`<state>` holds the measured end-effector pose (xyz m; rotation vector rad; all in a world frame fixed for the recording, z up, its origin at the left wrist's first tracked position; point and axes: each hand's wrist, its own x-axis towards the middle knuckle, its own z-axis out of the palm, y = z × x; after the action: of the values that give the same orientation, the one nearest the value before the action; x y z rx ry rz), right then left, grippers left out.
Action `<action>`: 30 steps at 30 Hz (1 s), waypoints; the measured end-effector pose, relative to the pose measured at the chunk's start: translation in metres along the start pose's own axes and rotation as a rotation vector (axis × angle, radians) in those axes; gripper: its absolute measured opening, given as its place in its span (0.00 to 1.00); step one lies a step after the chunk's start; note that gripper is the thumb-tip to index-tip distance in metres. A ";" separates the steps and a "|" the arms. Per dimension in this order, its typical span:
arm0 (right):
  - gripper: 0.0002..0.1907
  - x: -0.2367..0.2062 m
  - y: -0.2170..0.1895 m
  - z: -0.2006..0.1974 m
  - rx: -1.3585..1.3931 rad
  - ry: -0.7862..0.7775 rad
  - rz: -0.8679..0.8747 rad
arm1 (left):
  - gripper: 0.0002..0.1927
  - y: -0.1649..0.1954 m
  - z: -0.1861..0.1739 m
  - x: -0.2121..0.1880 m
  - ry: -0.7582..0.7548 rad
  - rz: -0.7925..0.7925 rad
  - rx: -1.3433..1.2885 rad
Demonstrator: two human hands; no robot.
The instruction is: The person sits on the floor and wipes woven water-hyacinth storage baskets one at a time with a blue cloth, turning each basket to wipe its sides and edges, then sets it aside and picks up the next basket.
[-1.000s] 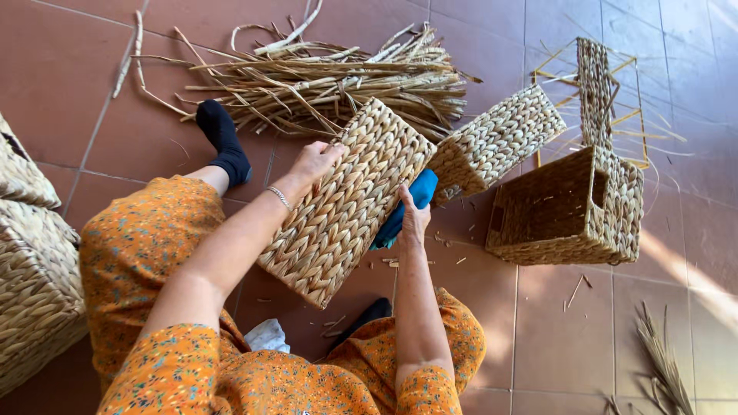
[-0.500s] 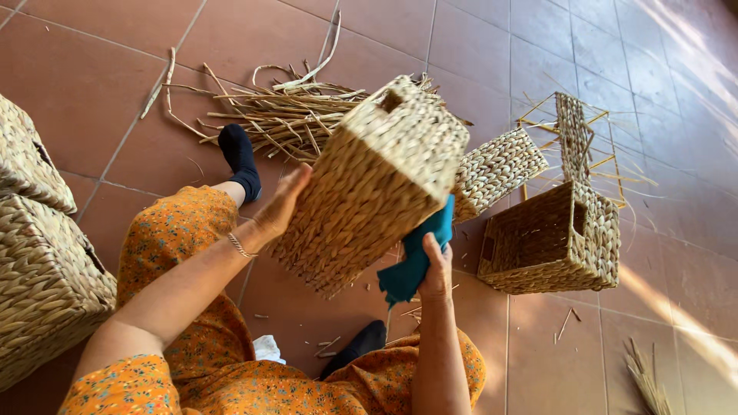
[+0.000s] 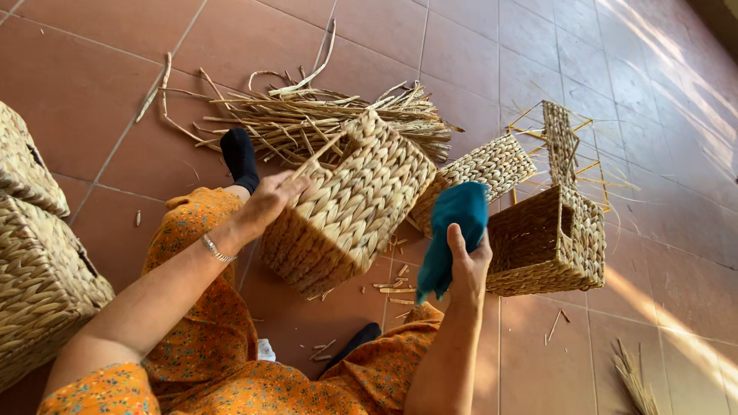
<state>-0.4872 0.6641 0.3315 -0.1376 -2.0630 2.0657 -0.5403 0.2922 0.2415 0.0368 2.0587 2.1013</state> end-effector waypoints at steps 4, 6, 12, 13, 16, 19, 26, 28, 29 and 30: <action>0.14 -0.023 -0.030 0.058 -0.285 -0.124 -0.307 | 0.24 -0.007 0.003 -0.012 -0.017 0.058 -0.089; 0.26 -0.035 -0.030 0.098 -0.701 -0.370 -0.792 | 0.25 -0.014 0.001 -0.015 -0.070 0.054 -0.167; 0.20 -0.021 0.018 0.150 -1.005 -0.488 -0.962 | 0.20 -0.021 -0.006 -0.012 -0.169 0.020 -0.281; 0.20 0.002 0.026 0.138 -1.133 -0.435 -0.880 | 0.23 -0.020 -0.003 -0.012 -0.128 0.021 -0.172; 0.12 0.075 0.038 0.089 -1.276 -0.095 -0.579 | 0.21 -0.020 0.005 -0.012 -0.166 0.072 -0.156; 0.16 0.106 0.040 0.065 -1.288 0.100 -0.527 | 0.25 -0.025 0.018 -0.009 -0.178 0.185 -0.055; 0.12 -0.051 0.032 0.145 -1.088 -0.500 -0.805 | 0.26 -0.044 0.014 -0.001 0.050 0.141 -0.178; 0.10 -0.062 0.032 0.153 -1.049 -0.533 -0.844 | 0.24 -0.042 0.013 -0.002 0.065 0.091 -0.329; 0.09 -0.058 0.034 0.152 -1.019 -0.539 -0.803 | 0.20 -0.039 0.013 -0.003 0.043 0.119 -0.350; 0.08 -0.045 0.037 0.146 -0.989 -0.549 -0.756 | 0.17 -0.035 0.014 -0.002 0.020 0.141 -0.374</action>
<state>-0.4787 0.5120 0.2926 0.9788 -2.6448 0.5784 -0.5321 0.3060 0.2075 0.1077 1.6840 2.5467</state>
